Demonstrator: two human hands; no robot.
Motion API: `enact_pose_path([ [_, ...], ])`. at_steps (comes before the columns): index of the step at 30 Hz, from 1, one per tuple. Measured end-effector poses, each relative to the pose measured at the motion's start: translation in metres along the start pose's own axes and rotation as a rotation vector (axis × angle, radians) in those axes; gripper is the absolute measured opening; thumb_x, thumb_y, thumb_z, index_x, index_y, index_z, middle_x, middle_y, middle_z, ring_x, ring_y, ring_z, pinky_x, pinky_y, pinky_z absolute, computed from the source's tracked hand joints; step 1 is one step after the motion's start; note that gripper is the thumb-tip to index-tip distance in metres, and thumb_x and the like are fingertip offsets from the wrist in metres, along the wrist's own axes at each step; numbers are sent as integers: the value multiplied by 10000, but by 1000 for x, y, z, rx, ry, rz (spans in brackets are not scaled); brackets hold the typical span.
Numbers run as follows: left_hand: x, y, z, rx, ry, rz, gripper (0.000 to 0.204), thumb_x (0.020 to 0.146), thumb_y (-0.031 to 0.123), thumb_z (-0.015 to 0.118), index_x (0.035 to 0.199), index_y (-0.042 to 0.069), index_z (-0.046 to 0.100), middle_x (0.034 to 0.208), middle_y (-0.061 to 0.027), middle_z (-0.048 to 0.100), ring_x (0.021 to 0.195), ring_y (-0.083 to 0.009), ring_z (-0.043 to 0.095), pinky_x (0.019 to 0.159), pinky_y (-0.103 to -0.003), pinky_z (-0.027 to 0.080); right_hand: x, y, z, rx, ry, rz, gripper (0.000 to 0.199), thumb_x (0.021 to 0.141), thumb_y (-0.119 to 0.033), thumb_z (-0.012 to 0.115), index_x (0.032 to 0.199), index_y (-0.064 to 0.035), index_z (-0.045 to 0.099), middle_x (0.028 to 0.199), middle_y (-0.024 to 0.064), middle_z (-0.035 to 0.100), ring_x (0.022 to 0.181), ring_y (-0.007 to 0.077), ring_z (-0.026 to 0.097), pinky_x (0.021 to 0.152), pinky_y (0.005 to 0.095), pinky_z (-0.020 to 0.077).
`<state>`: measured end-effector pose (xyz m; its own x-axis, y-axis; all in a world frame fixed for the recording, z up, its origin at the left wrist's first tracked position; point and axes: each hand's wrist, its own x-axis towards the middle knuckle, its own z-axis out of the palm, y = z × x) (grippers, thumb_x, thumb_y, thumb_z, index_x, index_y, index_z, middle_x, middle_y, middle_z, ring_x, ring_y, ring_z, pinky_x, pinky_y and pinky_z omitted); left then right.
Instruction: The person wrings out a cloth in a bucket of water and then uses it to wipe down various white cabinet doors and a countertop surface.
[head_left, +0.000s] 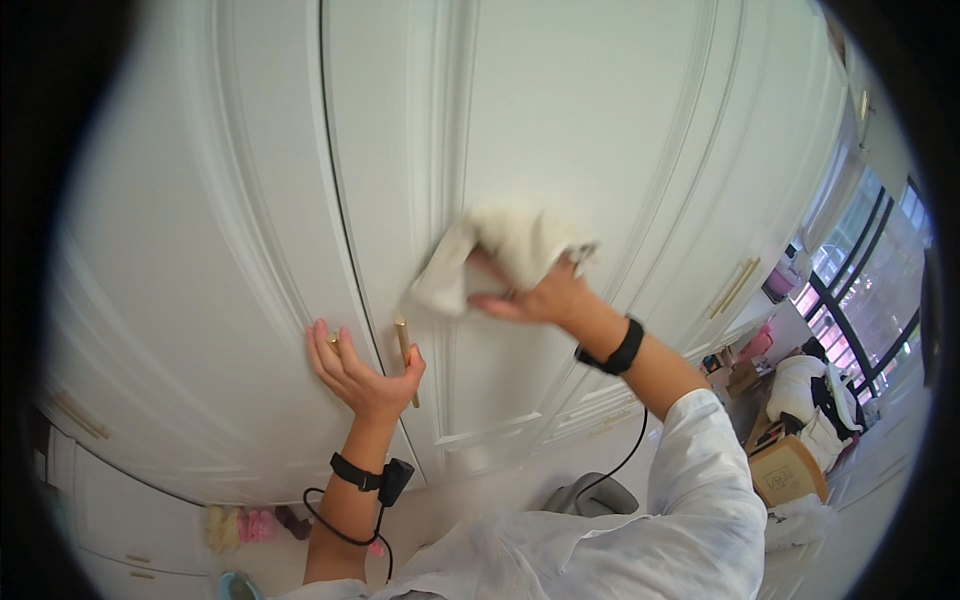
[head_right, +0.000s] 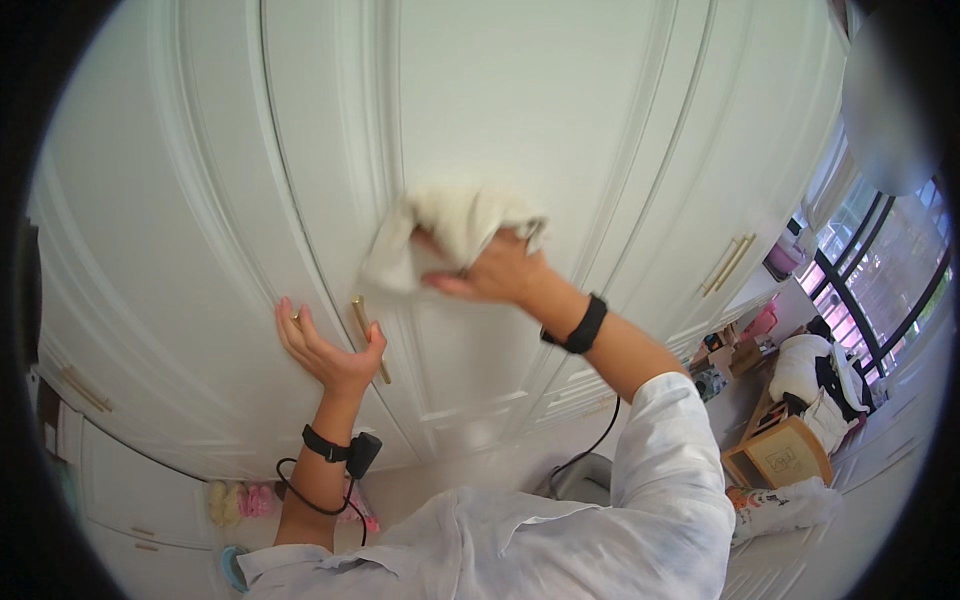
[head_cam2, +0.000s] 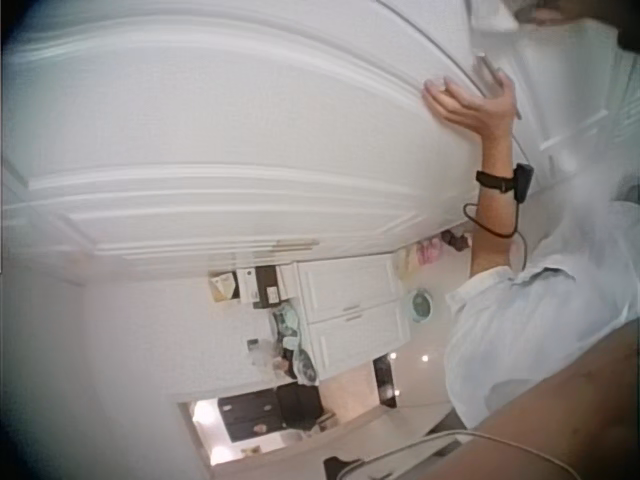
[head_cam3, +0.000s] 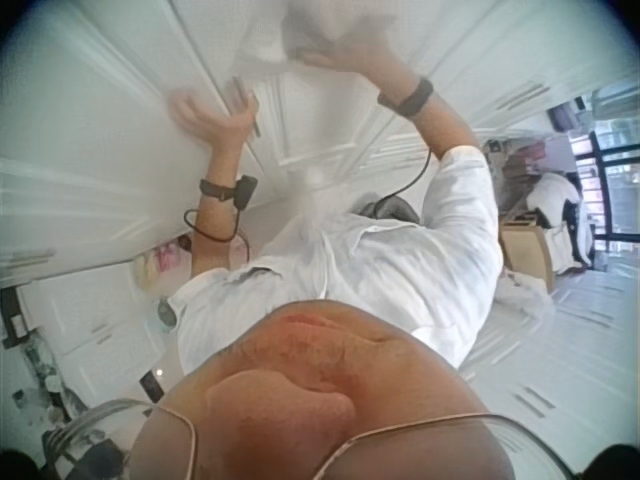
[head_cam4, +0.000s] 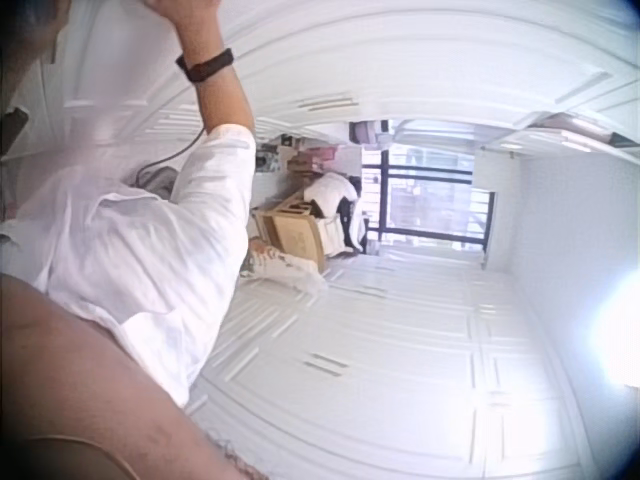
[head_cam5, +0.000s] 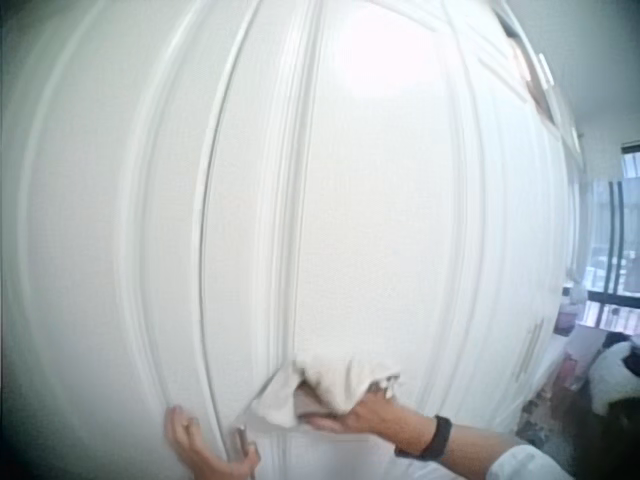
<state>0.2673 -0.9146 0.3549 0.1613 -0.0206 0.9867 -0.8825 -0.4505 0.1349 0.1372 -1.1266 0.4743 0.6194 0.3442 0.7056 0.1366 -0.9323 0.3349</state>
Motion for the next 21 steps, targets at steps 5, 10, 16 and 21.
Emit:
enact_pose_path([
  [5,0,1,-1,34,-10,42,874,679,313,731,1360,-20,297,1389,-320,301,1276,-491,316,1012,-590,314,112,61,-72,-518,699,229,673,752,-574,638,1287,-177,542,1314,216,482,1140,430,434,980,559,275],
  [10,0,8,6,-24,8,-28,894,661,286,742,1363,-41,294,1392,-312,307,1278,-469,334,1031,-567,310,153,28,-60,-504,583,145,748,778,-607,563,1368,-160,455,1387,214,306,1263,415,274,1010,562,214],
  [16,7,1,-2,11,-2,-49,919,631,240,760,1371,-32,289,1397,-296,320,1294,-455,335,1052,-546,297,60,34,-27,-408,308,-137,677,730,-644,576,1283,-254,575,1346,149,483,1120,362,440,975,557,312],
  [21,4,8,0,6,5,-39,901,637,224,744,1371,-30,288,1404,-297,317,1301,-454,331,1050,-544,296,79,103,-117,-758,444,237,840,836,-621,505,1443,-58,361,1529,299,141,1406,466,141,1112,586,132],
])
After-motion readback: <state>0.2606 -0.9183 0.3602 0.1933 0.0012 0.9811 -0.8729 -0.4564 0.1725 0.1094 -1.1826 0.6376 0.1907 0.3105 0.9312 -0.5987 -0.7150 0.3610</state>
